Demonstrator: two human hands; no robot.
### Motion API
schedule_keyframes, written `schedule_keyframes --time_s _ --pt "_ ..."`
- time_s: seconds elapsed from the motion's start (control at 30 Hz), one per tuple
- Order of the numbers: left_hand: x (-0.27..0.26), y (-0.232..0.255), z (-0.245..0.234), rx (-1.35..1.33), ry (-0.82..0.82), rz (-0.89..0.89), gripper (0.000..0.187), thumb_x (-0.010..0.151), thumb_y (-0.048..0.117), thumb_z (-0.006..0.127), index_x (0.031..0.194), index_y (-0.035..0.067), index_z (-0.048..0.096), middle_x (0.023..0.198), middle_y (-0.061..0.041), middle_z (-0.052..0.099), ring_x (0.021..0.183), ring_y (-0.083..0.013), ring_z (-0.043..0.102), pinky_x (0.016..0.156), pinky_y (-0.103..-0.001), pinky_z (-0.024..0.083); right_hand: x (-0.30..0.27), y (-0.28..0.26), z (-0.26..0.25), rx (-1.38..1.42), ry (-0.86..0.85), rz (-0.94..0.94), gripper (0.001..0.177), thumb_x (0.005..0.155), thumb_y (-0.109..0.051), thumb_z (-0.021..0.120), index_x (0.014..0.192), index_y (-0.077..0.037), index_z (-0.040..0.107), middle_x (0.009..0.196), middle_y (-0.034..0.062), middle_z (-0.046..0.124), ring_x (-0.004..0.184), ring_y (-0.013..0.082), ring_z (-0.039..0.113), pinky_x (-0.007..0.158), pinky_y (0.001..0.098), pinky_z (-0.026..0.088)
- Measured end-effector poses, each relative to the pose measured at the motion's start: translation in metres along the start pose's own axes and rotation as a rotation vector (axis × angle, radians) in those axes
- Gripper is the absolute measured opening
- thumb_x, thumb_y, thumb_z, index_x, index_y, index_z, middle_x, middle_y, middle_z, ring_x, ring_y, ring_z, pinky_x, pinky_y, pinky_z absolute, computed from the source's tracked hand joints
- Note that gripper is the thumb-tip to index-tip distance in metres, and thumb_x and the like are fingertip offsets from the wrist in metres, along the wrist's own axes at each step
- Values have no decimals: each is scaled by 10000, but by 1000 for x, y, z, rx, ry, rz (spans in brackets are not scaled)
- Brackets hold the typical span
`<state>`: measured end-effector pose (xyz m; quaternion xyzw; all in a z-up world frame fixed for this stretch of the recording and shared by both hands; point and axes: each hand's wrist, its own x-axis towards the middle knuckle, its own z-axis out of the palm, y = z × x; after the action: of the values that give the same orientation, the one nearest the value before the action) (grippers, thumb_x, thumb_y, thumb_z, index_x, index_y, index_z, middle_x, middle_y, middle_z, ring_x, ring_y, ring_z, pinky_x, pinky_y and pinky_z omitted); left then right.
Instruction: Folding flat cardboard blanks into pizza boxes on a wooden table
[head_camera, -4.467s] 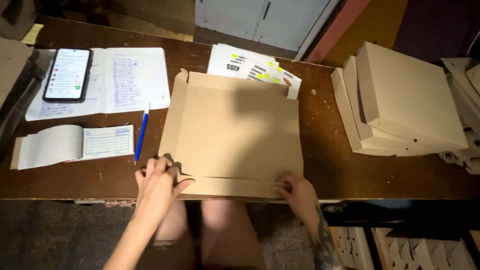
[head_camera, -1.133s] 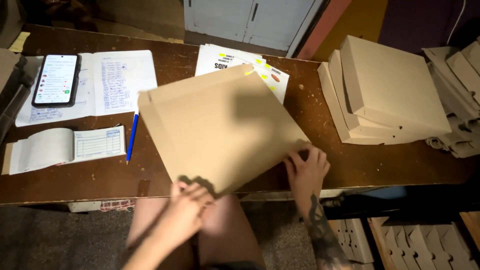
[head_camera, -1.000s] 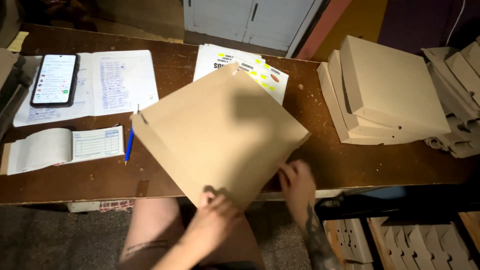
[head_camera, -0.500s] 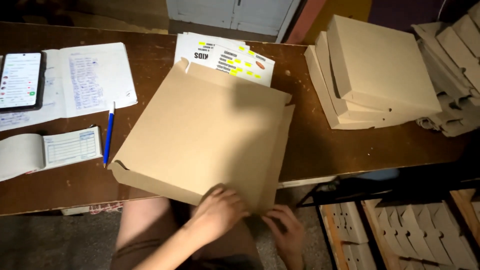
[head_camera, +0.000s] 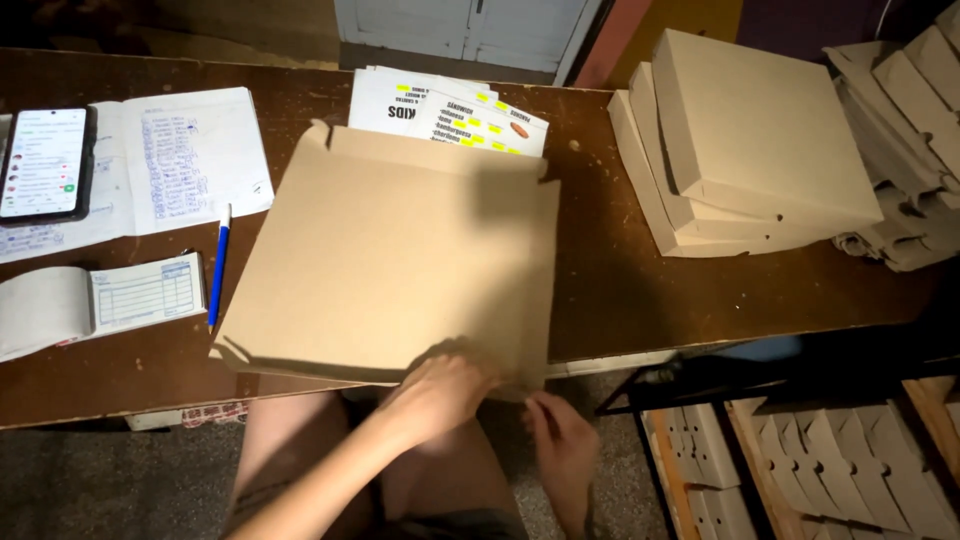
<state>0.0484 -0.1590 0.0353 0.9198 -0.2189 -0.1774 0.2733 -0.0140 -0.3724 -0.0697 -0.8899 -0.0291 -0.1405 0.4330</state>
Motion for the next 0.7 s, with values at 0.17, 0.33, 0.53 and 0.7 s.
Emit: schedule_keyframes --time_s 0.17,0.33,0.53,0.7 --pt "12 -35 43 -2 143 137 213 1042 244 542 1031 128 720 1015 -68 706 873 -330 703 732 -490 555 27 -6 -1 -231 -181 -292 179 978 -252 632 1052 -149 758 901 28 788 732 203 735 706 327 567" --pt "2 -36 39 21 213 195 192 1017 187 558 930 103 707 937 -72 681 911 -335 665 767 -492 530 35 -16 3 -578 -247 -499 105 849 -182 676 928 -248 660 701 8 667 610 259 653 478 437 477" --pt "-44 -101 49 413 503 164 705 676 349 695 1327 107 570 1341 -109 580 1302 -314 464 990 -530 352 62 14 -21 -384 -161 -233 135 954 -235 660 1024 -162 749 950 20 802 743 217 751 701 356 587" --pt "-93 -116 14 646 376 -189 419 890 259 538 1294 154 578 1293 -67 651 1235 -253 601 795 -524 496 115 30 -44 -309 -14 -58 184 963 -218 646 1078 -123 753 1038 47 779 909 224 723 756 354 553"
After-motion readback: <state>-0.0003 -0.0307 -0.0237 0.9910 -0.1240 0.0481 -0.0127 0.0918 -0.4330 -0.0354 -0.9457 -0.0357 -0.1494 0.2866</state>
